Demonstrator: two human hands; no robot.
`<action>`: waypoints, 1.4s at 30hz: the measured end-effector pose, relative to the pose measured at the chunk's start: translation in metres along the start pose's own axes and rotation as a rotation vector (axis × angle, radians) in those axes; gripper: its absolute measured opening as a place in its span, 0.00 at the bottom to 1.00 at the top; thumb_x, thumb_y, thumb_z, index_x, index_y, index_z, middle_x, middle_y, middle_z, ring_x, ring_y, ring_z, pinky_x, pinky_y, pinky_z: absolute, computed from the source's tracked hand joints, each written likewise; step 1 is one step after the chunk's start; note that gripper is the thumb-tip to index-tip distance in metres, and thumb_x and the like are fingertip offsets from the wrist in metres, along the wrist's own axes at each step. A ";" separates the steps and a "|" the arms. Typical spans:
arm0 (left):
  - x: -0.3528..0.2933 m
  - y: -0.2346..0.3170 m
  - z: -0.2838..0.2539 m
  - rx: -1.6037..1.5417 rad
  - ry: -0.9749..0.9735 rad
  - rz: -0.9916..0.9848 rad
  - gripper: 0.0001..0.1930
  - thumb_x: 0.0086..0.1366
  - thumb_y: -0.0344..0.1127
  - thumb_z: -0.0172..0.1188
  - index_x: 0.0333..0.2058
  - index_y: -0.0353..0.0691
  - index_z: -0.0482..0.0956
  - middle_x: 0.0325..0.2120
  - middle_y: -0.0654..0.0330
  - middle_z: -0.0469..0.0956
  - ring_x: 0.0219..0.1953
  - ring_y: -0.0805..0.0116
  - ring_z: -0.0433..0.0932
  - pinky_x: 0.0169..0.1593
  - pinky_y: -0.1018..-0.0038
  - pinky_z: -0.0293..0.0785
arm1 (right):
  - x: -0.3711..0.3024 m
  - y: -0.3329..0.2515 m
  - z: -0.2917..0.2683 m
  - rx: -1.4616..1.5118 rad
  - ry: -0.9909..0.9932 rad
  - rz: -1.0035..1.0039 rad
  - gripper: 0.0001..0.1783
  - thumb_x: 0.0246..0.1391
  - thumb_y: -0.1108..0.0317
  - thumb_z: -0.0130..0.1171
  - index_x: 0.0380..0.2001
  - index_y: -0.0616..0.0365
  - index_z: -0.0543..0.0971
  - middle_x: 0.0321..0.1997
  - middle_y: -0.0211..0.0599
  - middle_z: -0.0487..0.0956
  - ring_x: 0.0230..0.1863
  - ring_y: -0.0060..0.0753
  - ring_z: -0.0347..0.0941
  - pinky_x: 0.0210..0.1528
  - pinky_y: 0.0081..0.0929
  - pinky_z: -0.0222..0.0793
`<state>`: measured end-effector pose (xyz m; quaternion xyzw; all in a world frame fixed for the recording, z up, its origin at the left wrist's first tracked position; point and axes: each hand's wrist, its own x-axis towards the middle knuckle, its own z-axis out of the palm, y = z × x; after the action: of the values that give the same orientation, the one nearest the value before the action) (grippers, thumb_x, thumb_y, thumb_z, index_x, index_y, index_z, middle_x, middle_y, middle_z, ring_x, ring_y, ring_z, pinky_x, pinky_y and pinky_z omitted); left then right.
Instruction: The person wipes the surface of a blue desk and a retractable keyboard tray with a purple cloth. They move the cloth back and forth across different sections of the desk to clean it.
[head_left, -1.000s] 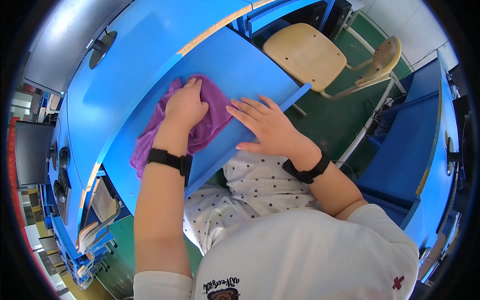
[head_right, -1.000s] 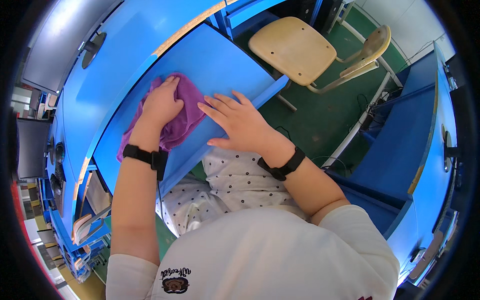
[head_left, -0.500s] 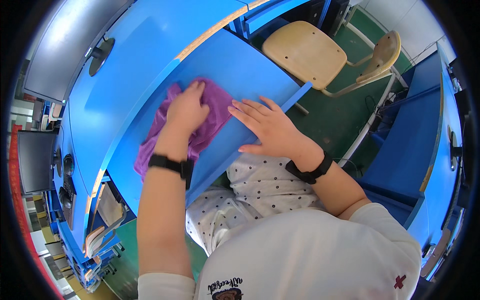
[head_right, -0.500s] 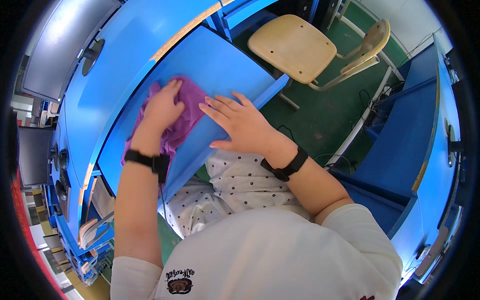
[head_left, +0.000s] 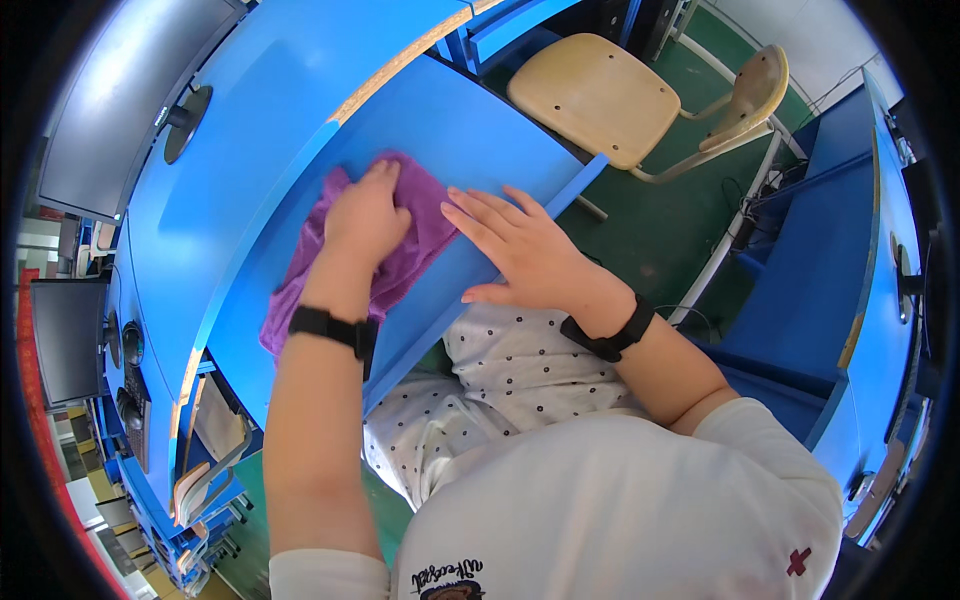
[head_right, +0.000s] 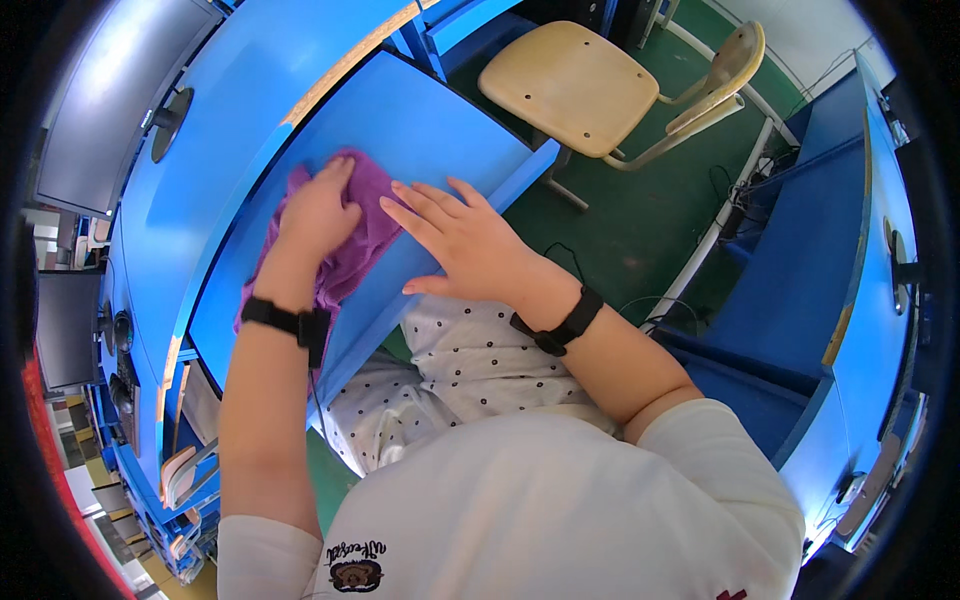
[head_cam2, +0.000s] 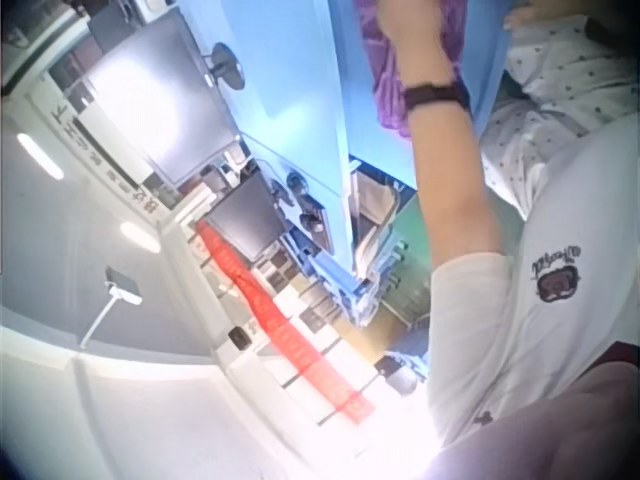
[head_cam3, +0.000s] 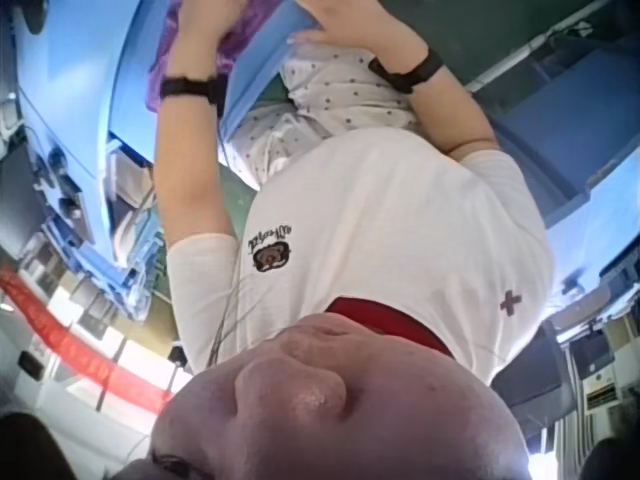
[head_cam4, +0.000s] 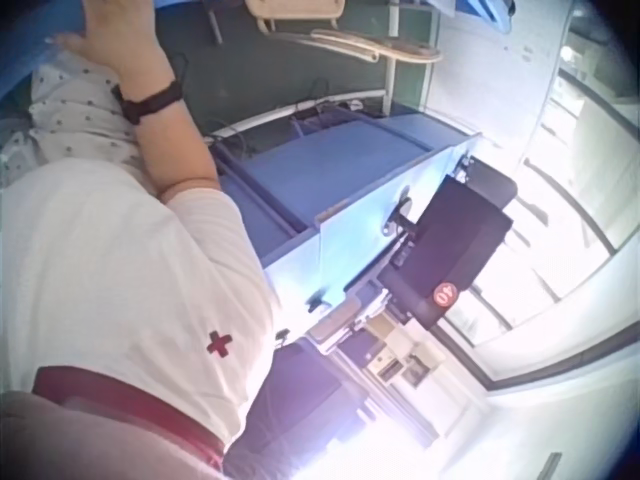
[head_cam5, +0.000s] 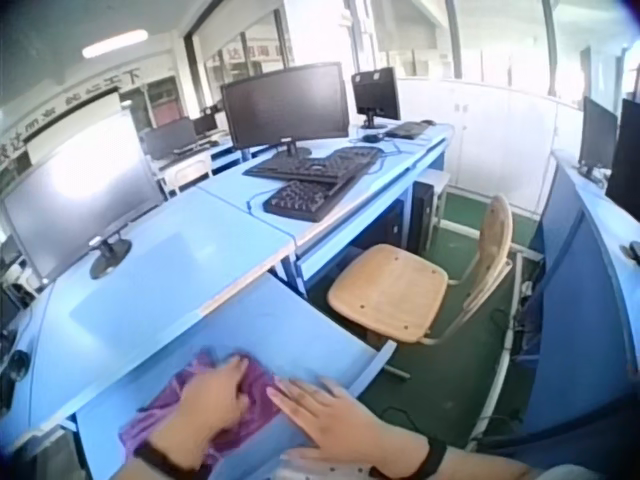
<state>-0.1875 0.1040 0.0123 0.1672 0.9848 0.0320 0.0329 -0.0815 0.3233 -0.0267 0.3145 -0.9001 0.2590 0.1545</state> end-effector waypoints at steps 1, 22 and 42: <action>-0.014 0.007 0.006 -0.028 -0.013 0.091 0.33 0.54 0.33 0.58 0.62 0.40 0.71 0.65 0.55 0.69 0.57 0.48 0.76 0.60 0.59 0.73 | -0.003 0.003 0.000 -0.008 -0.005 0.017 0.54 0.48 0.39 0.67 0.71 0.55 0.59 0.74 0.46 0.60 0.72 0.45 0.59 0.70 0.55 0.53; -0.092 0.008 -0.003 -0.119 -0.071 0.212 0.31 0.55 0.28 0.54 0.61 0.44 0.74 0.61 0.54 0.73 0.53 0.48 0.77 0.56 0.59 0.75 | 0.000 0.000 0.002 -0.030 0.007 0.012 0.53 0.48 0.38 0.66 0.71 0.52 0.60 0.75 0.48 0.58 0.72 0.47 0.59 0.70 0.55 0.52; -0.099 -0.007 -0.013 -0.080 -0.125 0.317 0.31 0.52 0.25 0.54 0.59 0.39 0.73 0.58 0.53 0.74 0.41 0.48 0.79 0.47 0.58 0.77 | -0.004 0.005 -0.001 -0.004 -0.021 -0.013 0.55 0.44 0.40 0.69 0.71 0.51 0.61 0.75 0.46 0.59 0.72 0.47 0.60 0.71 0.56 0.52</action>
<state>-0.0972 0.0639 0.0303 0.3208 0.9401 0.0653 0.0953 -0.0817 0.3290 -0.0290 0.3225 -0.9001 0.2529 0.1475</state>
